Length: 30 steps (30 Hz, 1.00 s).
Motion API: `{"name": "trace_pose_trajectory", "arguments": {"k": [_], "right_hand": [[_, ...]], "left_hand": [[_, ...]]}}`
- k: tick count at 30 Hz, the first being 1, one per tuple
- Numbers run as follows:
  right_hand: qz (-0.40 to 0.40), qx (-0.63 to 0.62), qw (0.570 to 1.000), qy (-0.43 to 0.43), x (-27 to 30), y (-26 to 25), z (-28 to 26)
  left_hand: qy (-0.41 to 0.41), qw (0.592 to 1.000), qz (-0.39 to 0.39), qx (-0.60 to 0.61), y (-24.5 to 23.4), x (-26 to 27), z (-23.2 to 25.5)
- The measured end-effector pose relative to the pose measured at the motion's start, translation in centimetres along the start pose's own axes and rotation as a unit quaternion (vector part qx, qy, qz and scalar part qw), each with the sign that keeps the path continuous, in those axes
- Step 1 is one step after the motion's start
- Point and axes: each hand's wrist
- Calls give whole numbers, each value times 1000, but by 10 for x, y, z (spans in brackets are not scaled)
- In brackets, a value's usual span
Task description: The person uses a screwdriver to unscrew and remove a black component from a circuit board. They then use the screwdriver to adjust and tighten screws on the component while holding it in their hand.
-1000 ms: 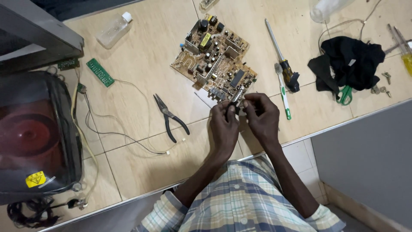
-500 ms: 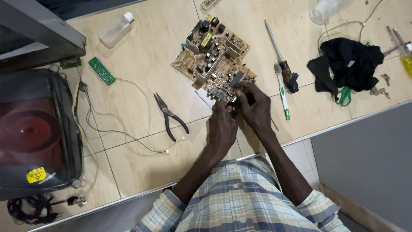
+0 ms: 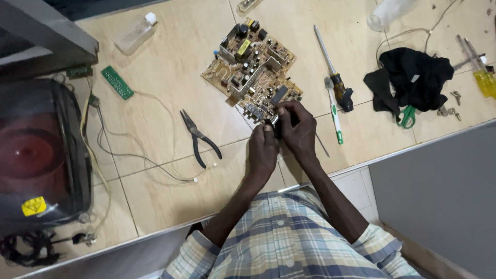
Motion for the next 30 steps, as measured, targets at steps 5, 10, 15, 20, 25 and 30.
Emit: {"name": "trace_pose_trajectory", "arguments": {"k": [5,10,15,20,25,30], "right_hand": [[-23,-84,996,3,-2,5,5],[-65,-117,991,6,-4,4,-5],[-69,-149,986,24,-2,7,2],[-65,-150,987,5,-5,11,2],[-65,-135,989,-9,-2,10,2],[-76,-142,987,-14,-4,9,-3]], "left_hand": [[22,996,56,-61,-9,3,11],[401,837,301,-219,10,-33,-34],[-297,848,-247,364,-20,-31,3],[-241,867,-277,337,-44,-8,26],[-54,992,-57,103,-27,-1,4],[203,923,189,-268,-15,10,-10]]}}
Point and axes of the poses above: each hand's wrist, its own x-axis away from the middle knuckle, its own y-axis out of the palm, z = x × y, and after that the axes turned 15 degrees about -y, right-handed
